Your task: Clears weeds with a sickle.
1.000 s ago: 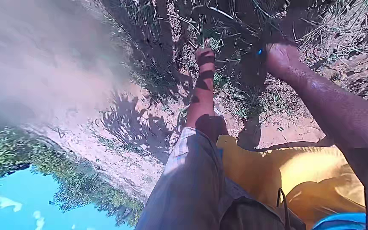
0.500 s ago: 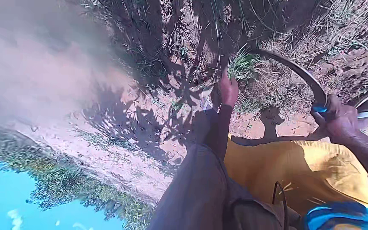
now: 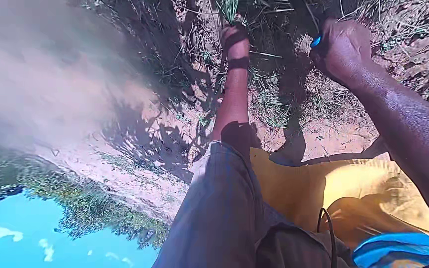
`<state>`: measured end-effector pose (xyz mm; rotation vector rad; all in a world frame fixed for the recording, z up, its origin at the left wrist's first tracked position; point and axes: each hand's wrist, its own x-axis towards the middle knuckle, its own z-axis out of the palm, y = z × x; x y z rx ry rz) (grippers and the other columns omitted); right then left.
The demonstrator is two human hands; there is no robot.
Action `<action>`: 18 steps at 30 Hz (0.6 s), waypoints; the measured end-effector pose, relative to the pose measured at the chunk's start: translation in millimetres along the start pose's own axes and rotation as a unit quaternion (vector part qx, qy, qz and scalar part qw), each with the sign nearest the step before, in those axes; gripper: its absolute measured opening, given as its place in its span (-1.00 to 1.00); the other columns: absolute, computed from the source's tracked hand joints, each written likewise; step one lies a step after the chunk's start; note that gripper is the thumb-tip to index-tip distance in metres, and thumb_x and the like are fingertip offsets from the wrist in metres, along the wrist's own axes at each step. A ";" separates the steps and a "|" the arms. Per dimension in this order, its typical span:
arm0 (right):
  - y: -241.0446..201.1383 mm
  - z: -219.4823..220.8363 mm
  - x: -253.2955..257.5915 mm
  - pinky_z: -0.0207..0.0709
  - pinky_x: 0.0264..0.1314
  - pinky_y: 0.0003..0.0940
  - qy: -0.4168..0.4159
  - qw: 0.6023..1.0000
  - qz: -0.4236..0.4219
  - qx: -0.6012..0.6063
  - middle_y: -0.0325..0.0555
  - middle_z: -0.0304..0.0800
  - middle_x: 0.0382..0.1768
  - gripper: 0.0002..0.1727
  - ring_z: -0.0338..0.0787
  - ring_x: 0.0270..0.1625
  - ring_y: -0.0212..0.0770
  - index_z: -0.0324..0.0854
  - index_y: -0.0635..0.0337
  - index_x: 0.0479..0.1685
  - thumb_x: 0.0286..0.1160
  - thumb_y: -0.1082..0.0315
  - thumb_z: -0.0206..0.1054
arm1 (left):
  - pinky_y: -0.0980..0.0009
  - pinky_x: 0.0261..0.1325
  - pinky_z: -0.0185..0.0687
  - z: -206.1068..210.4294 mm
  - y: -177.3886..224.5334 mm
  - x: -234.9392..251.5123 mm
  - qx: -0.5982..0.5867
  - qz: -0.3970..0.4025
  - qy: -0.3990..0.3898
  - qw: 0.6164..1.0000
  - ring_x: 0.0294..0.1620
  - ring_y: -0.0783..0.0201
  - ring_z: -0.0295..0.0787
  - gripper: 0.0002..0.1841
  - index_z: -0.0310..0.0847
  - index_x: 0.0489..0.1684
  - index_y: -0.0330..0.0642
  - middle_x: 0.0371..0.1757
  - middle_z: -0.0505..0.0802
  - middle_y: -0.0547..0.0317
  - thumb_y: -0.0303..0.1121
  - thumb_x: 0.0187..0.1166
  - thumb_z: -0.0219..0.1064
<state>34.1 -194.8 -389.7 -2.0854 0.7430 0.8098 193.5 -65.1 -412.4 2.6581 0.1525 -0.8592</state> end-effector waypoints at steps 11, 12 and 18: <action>133.1 84.3 -187.4 0.45 0.03 0.55 -0.103 0.977 0.189 -0.004 0.67 0.72 -0.13 -0.56 0.74 0.05 0.69 0.44 0.54 0.34 0.68 0.33 0.25 | -0.15 0.63 0.41 66.8 -151.2 -175.9 0.123 -0.016 -0.334 0.934 0.55 -0.28 0.60 -0.51 0.36 0.64 -0.46 0.43 0.70 -0.46 -0.48 0.74 0.19; 132.4 90.0 -202.3 0.46 0.01 0.54 -0.093 0.976 0.198 0.019 0.65 0.72 -0.14 -0.56 0.75 0.02 0.67 0.45 0.54 0.33 0.66 0.33 0.27 | -0.15 0.66 0.38 71.3 -156.9 -176.9 0.129 -0.014 -0.334 0.934 0.60 -0.27 0.55 -0.49 0.34 0.67 -0.42 0.50 0.65 -0.43 -0.47 0.74 0.20; 90.1 105.3 -247.0 0.58 -0.27 0.14 0.005 0.947 0.233 0.223 0.26 0.74 -0.34 -0.51 0.73 -0.45 0.06 0.47 0.55 0.36 0.56 0.34 0.29 | -0.08 0.76 0.13 42.6 -137.9 -56.9 0.121 -0.047 -0.031 0.991 0.77 -0.36 0.18 -0.35 0.23 0.74 -0.40 0.71 0.33 -0.53 -0.45 0.61 0.26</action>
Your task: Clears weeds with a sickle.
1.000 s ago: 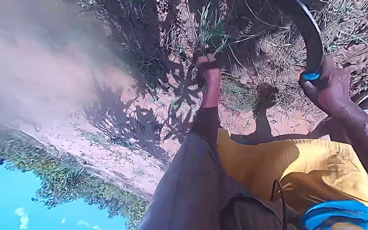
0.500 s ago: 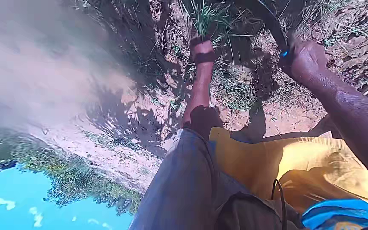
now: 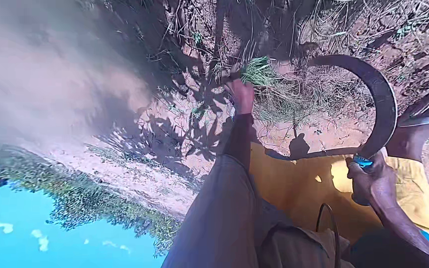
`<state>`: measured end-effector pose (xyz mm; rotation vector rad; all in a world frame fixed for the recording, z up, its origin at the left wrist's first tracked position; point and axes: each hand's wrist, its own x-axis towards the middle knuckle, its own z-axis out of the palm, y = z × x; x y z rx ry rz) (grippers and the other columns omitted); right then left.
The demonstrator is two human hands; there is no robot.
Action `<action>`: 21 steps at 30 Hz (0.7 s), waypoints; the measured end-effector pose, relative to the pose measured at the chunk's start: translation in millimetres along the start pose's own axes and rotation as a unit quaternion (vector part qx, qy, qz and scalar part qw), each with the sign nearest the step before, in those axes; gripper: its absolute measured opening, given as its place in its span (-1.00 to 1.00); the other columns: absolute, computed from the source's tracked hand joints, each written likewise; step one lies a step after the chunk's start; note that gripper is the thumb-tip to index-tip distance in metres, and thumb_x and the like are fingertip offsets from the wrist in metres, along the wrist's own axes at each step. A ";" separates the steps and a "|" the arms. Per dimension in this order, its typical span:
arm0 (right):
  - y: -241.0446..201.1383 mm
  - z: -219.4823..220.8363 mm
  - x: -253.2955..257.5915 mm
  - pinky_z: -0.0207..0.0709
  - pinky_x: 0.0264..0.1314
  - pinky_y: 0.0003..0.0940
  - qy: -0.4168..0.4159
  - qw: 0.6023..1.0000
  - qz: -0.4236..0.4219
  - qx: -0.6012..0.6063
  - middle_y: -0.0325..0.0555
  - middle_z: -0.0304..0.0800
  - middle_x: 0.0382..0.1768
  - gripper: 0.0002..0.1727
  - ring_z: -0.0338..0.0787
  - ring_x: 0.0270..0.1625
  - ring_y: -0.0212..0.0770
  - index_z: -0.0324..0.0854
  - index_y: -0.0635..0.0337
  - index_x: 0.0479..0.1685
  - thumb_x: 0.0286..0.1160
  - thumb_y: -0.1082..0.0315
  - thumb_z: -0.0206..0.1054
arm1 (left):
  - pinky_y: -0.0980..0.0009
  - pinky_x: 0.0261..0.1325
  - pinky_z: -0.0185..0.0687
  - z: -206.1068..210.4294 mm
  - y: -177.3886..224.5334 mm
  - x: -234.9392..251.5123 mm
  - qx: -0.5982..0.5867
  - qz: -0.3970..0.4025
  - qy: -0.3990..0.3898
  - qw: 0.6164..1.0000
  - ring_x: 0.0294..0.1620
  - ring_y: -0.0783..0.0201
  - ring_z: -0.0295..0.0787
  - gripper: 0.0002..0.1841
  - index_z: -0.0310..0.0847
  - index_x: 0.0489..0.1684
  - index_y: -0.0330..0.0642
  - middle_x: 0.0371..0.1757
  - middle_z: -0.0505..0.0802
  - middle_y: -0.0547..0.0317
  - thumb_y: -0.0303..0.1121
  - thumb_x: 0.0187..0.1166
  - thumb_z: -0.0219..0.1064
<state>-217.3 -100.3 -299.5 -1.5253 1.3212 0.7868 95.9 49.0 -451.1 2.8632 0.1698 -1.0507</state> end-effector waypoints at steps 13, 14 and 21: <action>-2.2 22.7 11.5 0.61 -0.34 -0.18 0.005 0.996 -0.067 0.058 0.13 0.74 -0.38 -0.49 0.72 -0.48 -0.20 0.49 0.58 0.27 0.47 0.30 0.28 | -0.02 0.78 0.16 -1.3 -9.0 56.1 0.145 -0.052 -0.110 0.982 0.75 -0.24 0.32 -0.56 0.41 0.50 -0.64 0.62 0.50 -0.50 -0.44 0.82 0.06; -5.1 20.2 14.0 0.61 -0.34 -0.17 0.011 0.996 -0.064 0.064 0.13 0.74 -0.38 -0.49 0.71 -0.49 -0.20 0.49 0.58 0.26 0.47 0.30 0.29 | -0.03 0.75 0.19 4.0 -11.4 44.6 0.102 -0.035 -0.094 0.990 0.71 -0.27 0.38 -0.58 0.46 0.45 -0.66 0.57 0.54 -0.53 -0.45 0.82 0.04; -10.4 3.7 34.0 0.65 -0.27 -0.26 0.058 0.992 -0.040 0.105 0.09 0.72 -0.28 -0.50 0.72 -0.43 -0.30 0.45 0.55 0.28 0.49 0.30 0.29 | -0.13 0.68 0.33 65.3 11.6 -106.6 0.084 0.019 -0.303 0.949 0.61 -0.18 0.55 -0.40 0.29 0.73 -0.34 0.55 0.63 -0.35 -0.55 0.63 0.20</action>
